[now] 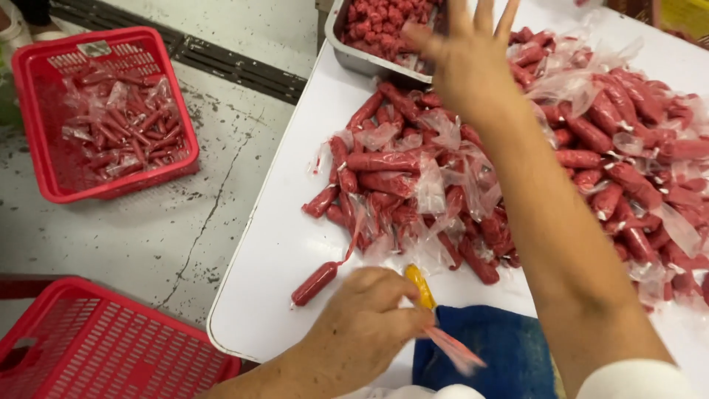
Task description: The person repeatedly picks up individual sausages, wraps each one in a small clear plastic bag, and places the wrapped sausage into a red basket. The process is continuous and repetitive throughout the clip.
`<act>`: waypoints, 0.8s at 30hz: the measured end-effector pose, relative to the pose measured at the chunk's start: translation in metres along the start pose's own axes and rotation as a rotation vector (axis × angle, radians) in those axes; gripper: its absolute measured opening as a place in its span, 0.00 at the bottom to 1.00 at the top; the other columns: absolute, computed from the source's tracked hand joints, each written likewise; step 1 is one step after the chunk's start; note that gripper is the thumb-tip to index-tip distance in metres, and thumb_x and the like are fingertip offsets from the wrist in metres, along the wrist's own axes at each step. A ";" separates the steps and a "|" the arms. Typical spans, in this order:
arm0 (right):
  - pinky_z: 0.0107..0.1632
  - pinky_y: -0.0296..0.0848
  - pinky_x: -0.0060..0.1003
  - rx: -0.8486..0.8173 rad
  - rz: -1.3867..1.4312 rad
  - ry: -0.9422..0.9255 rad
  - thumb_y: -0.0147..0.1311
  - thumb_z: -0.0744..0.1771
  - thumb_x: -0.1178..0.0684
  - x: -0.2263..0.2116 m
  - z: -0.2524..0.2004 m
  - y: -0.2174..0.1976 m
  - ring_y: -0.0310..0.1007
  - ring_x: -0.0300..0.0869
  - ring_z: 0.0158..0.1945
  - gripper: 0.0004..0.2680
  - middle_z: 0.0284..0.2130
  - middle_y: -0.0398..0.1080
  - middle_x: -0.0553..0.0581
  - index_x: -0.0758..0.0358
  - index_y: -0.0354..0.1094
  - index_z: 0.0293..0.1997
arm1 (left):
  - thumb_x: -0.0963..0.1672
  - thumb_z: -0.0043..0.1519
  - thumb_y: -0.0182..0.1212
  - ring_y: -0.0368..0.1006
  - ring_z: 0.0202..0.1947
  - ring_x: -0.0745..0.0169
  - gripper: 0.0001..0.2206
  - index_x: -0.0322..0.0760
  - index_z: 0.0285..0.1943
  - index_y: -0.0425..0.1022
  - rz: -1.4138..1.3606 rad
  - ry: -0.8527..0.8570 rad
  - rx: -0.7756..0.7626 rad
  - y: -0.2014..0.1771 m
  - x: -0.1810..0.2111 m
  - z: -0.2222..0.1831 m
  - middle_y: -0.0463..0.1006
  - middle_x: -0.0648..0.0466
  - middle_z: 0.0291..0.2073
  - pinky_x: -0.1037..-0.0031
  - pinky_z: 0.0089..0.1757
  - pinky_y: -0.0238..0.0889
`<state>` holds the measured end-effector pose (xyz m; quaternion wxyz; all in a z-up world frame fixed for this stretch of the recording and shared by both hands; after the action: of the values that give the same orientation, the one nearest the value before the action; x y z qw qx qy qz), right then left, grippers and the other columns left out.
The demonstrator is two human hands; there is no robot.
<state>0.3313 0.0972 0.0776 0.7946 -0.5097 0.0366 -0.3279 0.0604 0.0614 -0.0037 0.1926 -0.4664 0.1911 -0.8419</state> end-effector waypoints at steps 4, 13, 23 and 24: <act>0.20 0.76 0.24 -0.935 1.833 0.421 0.37 0.66 0.64 -0.108 -0.140 -0.059 0.70 0.40 0.22 0.28 0.44 0.68 0.78 0.76 0.27 0.74 | 0.40 0.64 0.59 0.64 0.27 0.47 0.04 0.44 0.40 0.78 0.350 -0.034 0.332 -0.019 0.002 0.011 0.72 0.51 0.35 0.59 0.28 0.58; 0.41 0.53 0.46 -0.084 1.403 0.352 0.38 0.62 0.49 -0.059 -0.360 -0.039 0.61 0.58 0.40 0.13 0.31 0.64 0.66 0.71 0.67 0.33 | 0.42 0.67 0.62 0.78 0.37 0.70 0.08 0.50 0.53 0.79 -0.905 0.010 0.463 0.102 0.022 0.013 0.78 0.59 0.36 0.75 0.52 0.72; 0.75 0.19 0.65 -0.029 0.511 0.142 0.48 0.70 0.64 -0.060 -0.421 -0.107 0.36 0.67 0.81 0.09 0.70 0.65 0.63 0.55 0.71 0.34 | 0.42 0.66 0.67 0.74 0.58 0.76 0.16 0.44 0.63 0.78 -1.122 -0.120 -0.062 0.096 0.049 -0.048 0.80 0.57 0.59 0.71 0.58 0.75; 0.73 0.33 0.64 -0.008 0.462 0.017 0.48 0.69 0.62 -0.080 -0.423 -0.108 0.48 0.66 0.73 0.07 0.65 0.67 0.63 0.55 0.72 0.41 | 0.53 0.66 0.56 0.77 0.49 0.58 0.18 0.43 0.59 0.72 -1.387 -0.501 -0.242 0.132 0.021 -0.077 0.80 0.50 0.51 0.60 0.47 0.75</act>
<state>0.0507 -0.2195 -0.0563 0.8461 -0.4882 0.1606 -0.1414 0.0032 -0.0504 -0.0929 -0.3975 -0.6758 -0.1053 -0.6117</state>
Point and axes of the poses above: each hand's wrist, its own z-axis towards the middle knuckle, its own y-axis out of the palm, x = y × z, the point moved 7 cm from there along z, towards the middle knuckle
